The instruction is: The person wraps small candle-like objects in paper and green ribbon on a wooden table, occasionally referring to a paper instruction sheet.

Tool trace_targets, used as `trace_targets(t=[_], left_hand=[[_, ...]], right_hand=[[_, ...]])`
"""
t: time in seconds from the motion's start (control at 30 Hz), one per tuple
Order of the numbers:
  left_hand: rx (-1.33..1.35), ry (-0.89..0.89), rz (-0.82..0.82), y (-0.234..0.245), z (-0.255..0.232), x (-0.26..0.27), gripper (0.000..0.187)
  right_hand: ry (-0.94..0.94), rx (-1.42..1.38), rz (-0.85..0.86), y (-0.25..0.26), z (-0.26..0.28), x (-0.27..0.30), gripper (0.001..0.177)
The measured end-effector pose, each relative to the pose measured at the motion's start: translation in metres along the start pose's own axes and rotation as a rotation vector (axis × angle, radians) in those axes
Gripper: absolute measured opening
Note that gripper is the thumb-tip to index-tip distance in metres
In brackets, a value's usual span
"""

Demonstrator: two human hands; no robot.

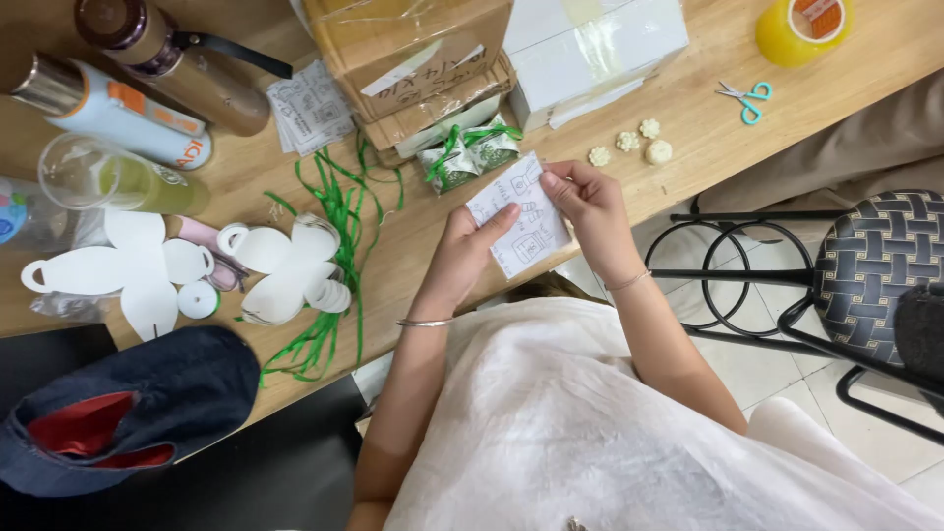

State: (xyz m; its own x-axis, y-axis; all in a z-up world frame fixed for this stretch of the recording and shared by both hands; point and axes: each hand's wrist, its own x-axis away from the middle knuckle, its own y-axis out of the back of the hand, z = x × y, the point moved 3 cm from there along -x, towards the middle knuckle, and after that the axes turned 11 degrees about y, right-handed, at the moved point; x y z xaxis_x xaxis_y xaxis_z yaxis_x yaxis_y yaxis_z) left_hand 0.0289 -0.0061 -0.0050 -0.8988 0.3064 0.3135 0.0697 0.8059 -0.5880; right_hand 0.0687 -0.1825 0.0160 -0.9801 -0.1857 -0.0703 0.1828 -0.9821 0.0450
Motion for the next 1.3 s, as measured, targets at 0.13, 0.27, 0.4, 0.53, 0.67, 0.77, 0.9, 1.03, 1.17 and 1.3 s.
trace_targets(t=[0.13,0.27,0.4,0.53,0.67,0.77,0.9,1.03,1.17,1.3], left_hand=[[-0.075,0.011,0.019,0.0,-0.005,-0.009,0.033],[-0.145,-0.06,-0.073,-0.004,-0.014,-0.016,0.034],[-0.28,-0.124,-0.184,-0.017,0.004,-0.031,0.034],[-0.23,-0.111,-0.15,-0.044,0.017,-0.042,0.034],[-0.144,-0.064,-0.113,-0.055,0.023,-0.045,0.034],[-0.136,-0.037,-0.088,-0.062,0.024,-0.046,0.034],[-0.076,0.005,-0.019,-0.056,0.026,-0.048,0.033],[-0.173,0.045,-0.126,-0.029,0.039,-0.055,0.039],[-1.04,-0.524,-0.615,-0.068,-0.016,-0.032,0.072],[-1.349,-0.775,-0.562,-0.105,-0.046,-0.024,0.08]], right_hand=[[-0.126,-0.272,-0.024,0.024,-0.004,-0.009,0.022],[0.003,-0.097,-0.045,0.026,0.044,-0.015,0.021],[0.561,0.649,-0.105,0.021,0.08,-0.009,0.026],[0.456,0.548,-0.024,0.032,0.051,-0.013,0.03],[0.138,0.161,-0.079,0.053,0.013,-0.015,0.021],[0.106,0.288,-0.141,0.061,0.015,-0.015,0.021],[-0.005,0.162,-0.223,0.089,-0.008,-0.02,0.025],[-0.1,-0.196,-0.184,0.098,0.002,-0.024,0.025],[-0.022,-0.086,-0.046,0.086,0.002,-0.021,0.023],[0.245,0.271,0.073,0.075,0.028,-0.014,0.019]])
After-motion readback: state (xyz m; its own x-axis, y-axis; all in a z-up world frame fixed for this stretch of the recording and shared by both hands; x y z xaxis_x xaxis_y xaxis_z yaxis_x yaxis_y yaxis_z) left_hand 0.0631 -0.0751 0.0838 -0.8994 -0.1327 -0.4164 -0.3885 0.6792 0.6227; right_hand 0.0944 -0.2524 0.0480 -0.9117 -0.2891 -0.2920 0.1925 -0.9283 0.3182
